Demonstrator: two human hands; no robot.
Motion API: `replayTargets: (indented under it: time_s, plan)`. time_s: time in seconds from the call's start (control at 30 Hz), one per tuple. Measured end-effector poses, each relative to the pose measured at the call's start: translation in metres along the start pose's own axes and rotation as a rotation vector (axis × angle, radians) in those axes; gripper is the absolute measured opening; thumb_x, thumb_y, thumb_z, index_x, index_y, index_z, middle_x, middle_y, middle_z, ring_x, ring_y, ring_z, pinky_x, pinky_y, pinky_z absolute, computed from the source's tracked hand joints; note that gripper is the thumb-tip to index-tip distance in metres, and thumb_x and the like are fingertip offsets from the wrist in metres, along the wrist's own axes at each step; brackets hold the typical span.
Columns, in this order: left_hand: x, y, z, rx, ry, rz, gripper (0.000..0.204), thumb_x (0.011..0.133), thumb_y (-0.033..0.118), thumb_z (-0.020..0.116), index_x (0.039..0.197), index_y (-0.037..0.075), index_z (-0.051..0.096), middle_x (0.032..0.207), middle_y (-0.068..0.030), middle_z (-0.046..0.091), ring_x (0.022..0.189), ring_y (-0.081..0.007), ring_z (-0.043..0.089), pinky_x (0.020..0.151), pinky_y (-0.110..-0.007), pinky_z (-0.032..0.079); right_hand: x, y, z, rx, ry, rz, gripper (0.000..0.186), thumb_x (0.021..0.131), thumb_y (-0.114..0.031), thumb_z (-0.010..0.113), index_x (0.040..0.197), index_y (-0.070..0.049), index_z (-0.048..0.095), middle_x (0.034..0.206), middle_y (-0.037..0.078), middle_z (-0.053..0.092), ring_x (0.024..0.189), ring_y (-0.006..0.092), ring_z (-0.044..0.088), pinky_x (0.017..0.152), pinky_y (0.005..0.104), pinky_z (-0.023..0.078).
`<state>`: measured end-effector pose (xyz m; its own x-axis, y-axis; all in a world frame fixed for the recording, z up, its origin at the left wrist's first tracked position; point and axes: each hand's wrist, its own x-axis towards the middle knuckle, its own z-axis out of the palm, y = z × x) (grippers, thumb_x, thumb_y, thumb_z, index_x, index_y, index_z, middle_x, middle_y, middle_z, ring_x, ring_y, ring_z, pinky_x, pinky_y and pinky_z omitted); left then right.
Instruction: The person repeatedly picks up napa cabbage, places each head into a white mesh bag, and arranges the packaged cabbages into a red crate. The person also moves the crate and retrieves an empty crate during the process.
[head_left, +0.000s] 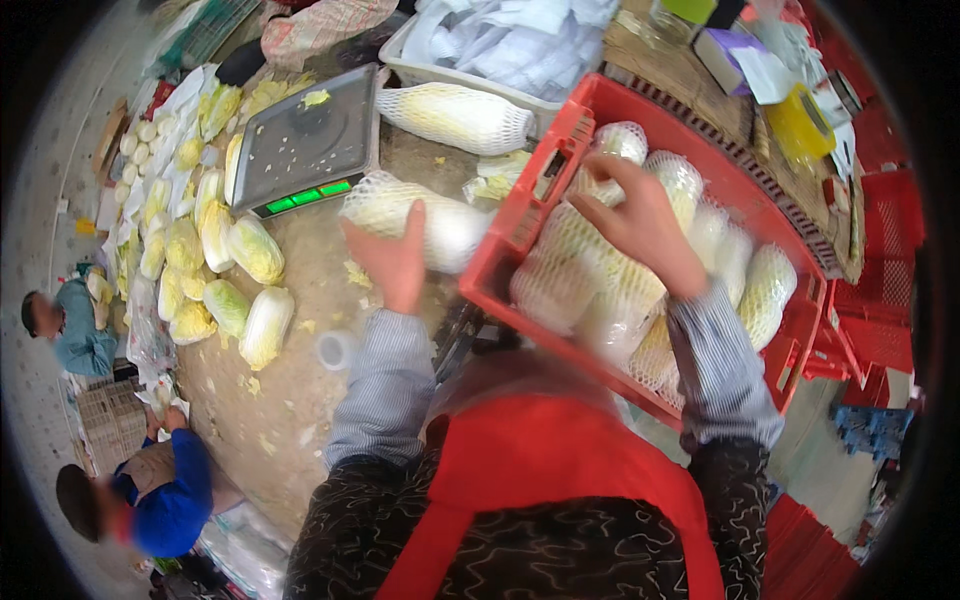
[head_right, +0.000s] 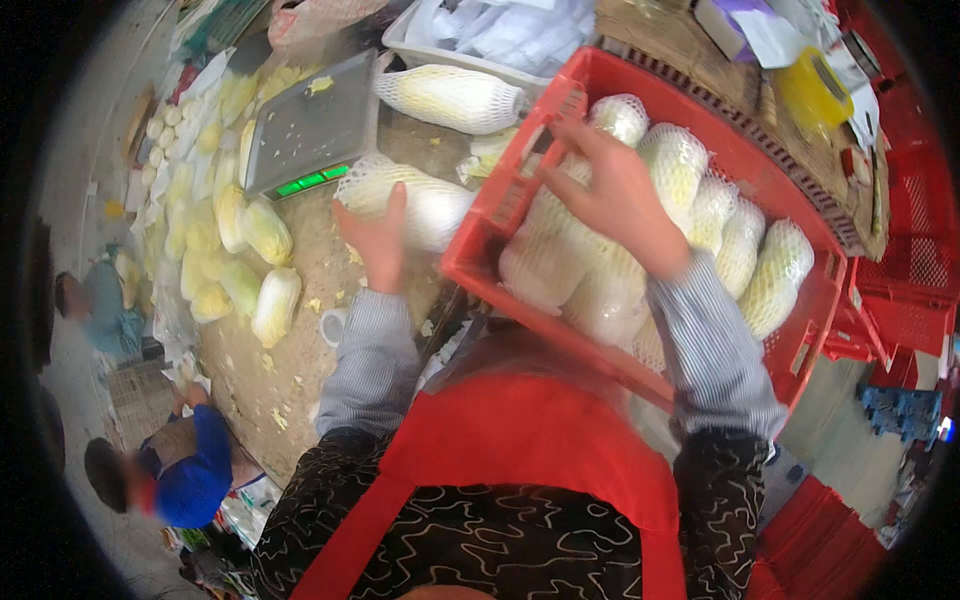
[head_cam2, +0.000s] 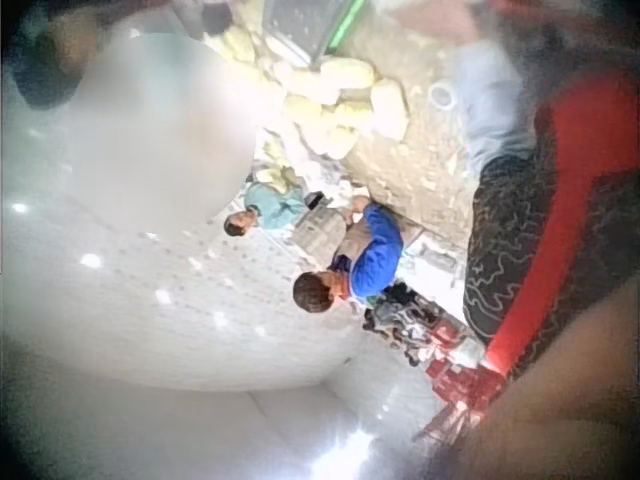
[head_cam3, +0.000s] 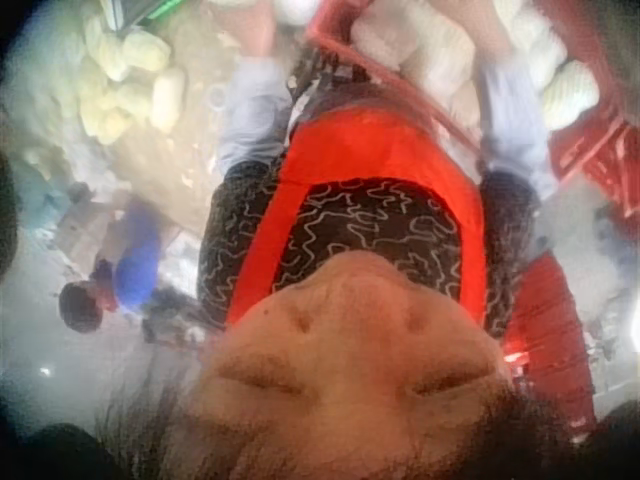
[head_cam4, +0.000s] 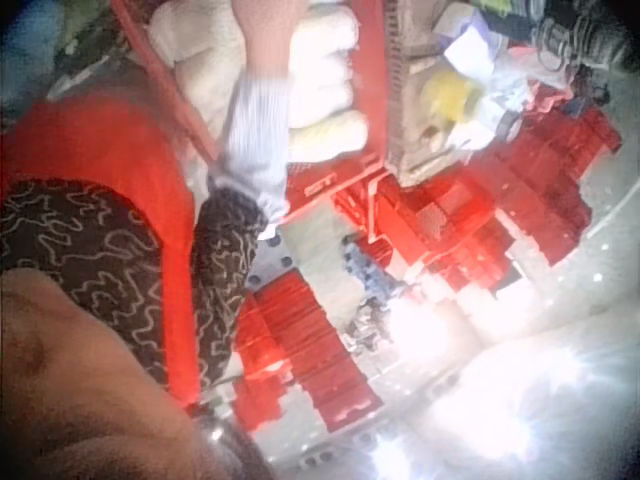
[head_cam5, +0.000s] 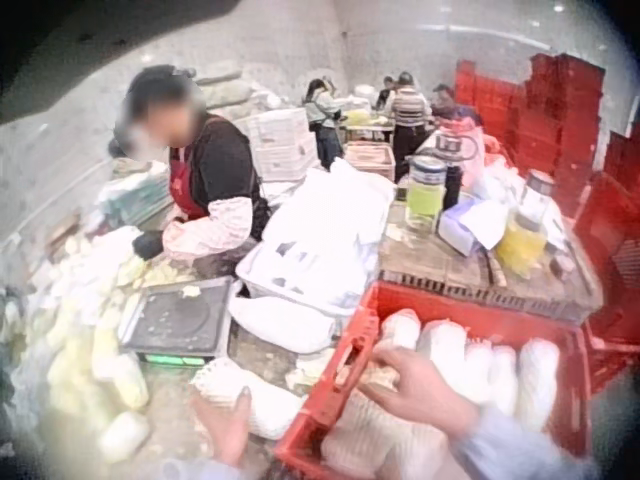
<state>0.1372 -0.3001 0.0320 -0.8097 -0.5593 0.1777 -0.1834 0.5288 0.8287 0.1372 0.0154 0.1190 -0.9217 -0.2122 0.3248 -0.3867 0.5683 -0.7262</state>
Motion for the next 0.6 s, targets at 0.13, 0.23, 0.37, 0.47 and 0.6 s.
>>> replayTargets:
  time_s: [0.13, 0.23, 0.37, 0.47, 0.6]
  plan:
    - [-0.010, -0.020, -0.005, 0.069, -0.015, -0.049, 0.124, 0.070, 0.045, 0.086, 0.150, -0.011, 0.011, 0.152, -0.0315, 0.025, 0.141, -0.0417, 0.030, 0.117, -0.050, 0.021, 0.121, 0.011, 0.093, -0.459, -0.027, -0.140, 0.092, 0.072, -0.046, 0.080, 0.142, 0.001, 0.043, 0.116, 0.023, 0.062, 0.112, 0.0415, 0.056, 0.097, 0.0469, 0.047]
    - [-0.019, -0.015, -0.020, -0.376, -0.148, -0.264, 0.109, 0.076, 0.041, 0.083, 0.150, -0.007, 0.017, 0.150, -0.0229, 0.034, 0.137, -0.0352, 0.037, 0.114, -0.049, 0.029, 0.170, 0.031, 0.157, -0.709, -0.070, -0.086, 0.107, 0.065, -0.051, 0.082, 0.146, -0.001, 0.033, 0.117, 0.022, 0.062, 0.111, 0.0418, 0.057, 0.093, 0.0510, 0.048]
    - [-0.035, -0.015, -0.019, -0.804, -0.304, -0.761, 0.080, 0.087, 0.034, 0.075, 0.146, 0.001, 0.033, 0.145, -0.0098, 0.045, 0.129, -0.0286, 0.046, 0.107, -0.043, 0.038, 0.205, 0.044, 0.183, -0.787, -0.315, 0.174, 0.115, 0.055, -0.055, 0.085, 0.144, 0.000, 0.037, 0.114, 0.020, 0.066, 0.111, 0.0396, 0.060, 0.087, 0.0505, 0.051]
    - [-0.026, -0.023, 0.004, -1.068, -0.239, -0.727, 0.070, 0.088, 0.022, 0.074, 0.145, 0.002, 0.038, 0.140, -0.0098, 0.050, 0.123, -0.0248, 0.052, 0.101, -0.040, 0.043, 0.222, 0.045, 0.166, -0.542, -0.411, 0.308, 0.102, 0.055, -0.055, 0.084, 0.133, 0.002, 0.051, 0.110, 0.021, 0.068, 0.105, 0.0379, 0.064, 0.084, 0.0446, 0.052]
    - [-0.015, -0.025, 0.019, -1.126, -0.221, -0.600, 0.061, 0.089, 0.018, 0.072, 0.141, 0.003, 0.045, 0.136, -0.0103, 0.054, 0.121, -0.0232, 0.054, 0.100, -0.041, 0.045, 0.210, 0.047, 0.143, 0.372, -0.724, 0.701, 0.077, 0.068, -0.053, 0.078, 0.120, 0.001, 0.063, 0.112, 0.013, 0.070, 0.102, 0.0269, 0.066, 0.084, 0.0407, 0.052]
